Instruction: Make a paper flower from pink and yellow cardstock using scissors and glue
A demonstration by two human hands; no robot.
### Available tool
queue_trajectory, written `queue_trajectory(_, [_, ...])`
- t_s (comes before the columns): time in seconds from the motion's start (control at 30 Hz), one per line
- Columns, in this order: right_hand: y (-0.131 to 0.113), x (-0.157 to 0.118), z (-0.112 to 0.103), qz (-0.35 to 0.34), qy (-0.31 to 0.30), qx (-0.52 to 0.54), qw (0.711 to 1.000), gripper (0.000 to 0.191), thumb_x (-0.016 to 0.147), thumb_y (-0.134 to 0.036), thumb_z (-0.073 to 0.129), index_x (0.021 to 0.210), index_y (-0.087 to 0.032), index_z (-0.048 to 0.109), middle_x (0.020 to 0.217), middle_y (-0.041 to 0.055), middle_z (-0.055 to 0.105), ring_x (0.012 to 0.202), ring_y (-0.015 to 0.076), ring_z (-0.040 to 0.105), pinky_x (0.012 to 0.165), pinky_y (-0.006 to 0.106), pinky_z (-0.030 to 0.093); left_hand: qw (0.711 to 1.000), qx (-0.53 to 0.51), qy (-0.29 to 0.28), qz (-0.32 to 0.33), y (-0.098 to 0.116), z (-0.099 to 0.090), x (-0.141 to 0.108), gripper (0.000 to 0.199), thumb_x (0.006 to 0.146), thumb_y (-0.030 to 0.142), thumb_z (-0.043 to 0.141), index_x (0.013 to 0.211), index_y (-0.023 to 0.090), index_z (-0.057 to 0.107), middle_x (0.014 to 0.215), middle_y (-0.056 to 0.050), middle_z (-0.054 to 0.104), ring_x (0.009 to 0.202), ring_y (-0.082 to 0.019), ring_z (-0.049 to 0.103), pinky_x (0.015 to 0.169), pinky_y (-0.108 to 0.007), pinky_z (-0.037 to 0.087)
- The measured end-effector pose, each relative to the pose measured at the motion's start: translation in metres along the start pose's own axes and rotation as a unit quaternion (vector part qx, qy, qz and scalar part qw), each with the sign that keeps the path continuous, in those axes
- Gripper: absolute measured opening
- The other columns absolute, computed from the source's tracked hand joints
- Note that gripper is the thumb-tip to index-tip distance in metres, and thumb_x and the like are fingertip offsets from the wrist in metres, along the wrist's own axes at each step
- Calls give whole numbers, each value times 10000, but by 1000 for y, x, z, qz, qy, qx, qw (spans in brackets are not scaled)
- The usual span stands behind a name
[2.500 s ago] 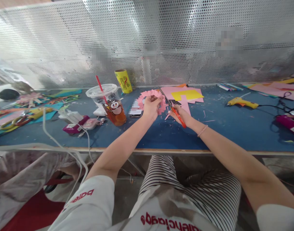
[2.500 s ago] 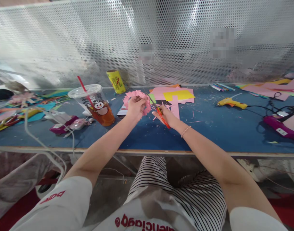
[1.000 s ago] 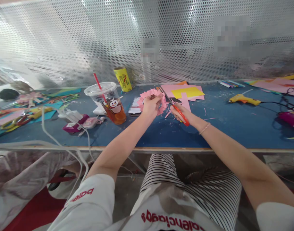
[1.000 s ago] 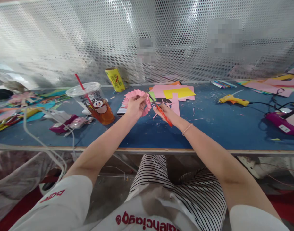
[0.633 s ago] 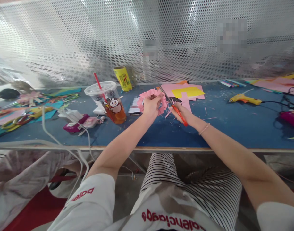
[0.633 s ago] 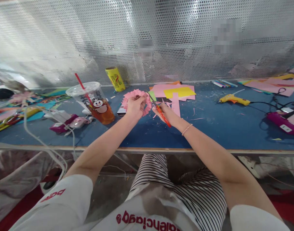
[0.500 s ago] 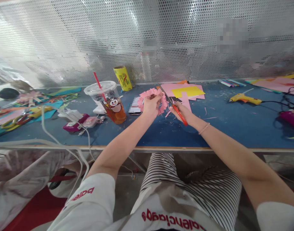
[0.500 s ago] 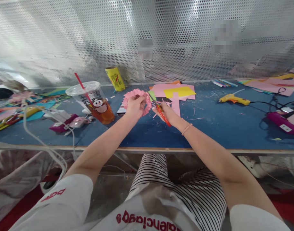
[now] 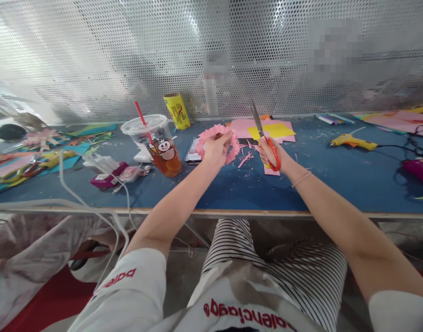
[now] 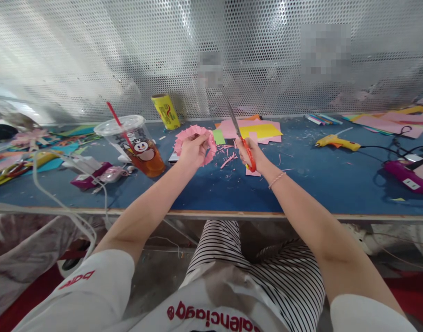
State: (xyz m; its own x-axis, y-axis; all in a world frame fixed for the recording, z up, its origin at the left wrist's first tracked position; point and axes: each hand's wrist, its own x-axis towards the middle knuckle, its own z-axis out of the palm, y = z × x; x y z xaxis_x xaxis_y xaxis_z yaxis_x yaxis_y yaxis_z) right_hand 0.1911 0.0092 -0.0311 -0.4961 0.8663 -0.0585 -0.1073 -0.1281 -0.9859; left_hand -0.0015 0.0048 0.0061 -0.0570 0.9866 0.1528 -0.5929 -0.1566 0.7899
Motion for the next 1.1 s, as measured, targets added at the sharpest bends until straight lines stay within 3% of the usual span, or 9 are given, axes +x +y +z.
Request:
queue_trajectory(0.1, [-4,-11,4,-54,3,17,998,514,794,-732,411,743,-221,384,553,-62,310,428,79,264,386,214,241,999,21,-32,-22,0,0,-1,120,696,24,662,660,127,612,639,-20,645,603,-86,624,646,-229,504])
queue_trajectory(0.23, [-8,-27,15,-30,-118,32,992,563,802,-757,326,792,-200,413,638,-23,406,480,93,351,440,240,327,996,38,-60,-57,1,2,-4,187,659,-12,615,758,141,656,696,-10,672,505,-62,560,508,-214,424])
queue_trajectory(0.33, [-10,-33,16,-7,-161,29,987,587,812,-757,265,824,-193,425,665,-8,424,494,106,364,452,258,336,993,45,-77,-76,2,4,-8,153,667,35,640,775,139,667,691,-14,670,517,-72,568,518,-222,430])
queue_trajectory(0.43, [-10,-34,15,2,-176,22,984,589,818,-752,246,830,-190,425,675,-4,421,498,108,359,452,262,333,992,47,-89,-79,4,6,-12,56,675,104,687,713,130,656,626,-15,644,550,-94,590,562,-239,456])
queue_trajectory(0.83, [-7,-35,12,13,-245,29,969,578,803,-763,275,819,-199,398,670,-11,397,484,100,311,444,256,290,986,9,-123,-110,4,5,-10,104,678,84,653,620,156,606,688,-21,660,634,-119,644,680,-269,514])
queue_trajectory(1.1, [-8,-35,12,20,-271,26,962,613,788,-780,288,851,-185,421,666,-16,390,482,91,323,434,239,279,984,12,-149,-94,6,4,-14,94,673,88,651,633,163,611,627,4,636,559,-87,592,602,-228,482])
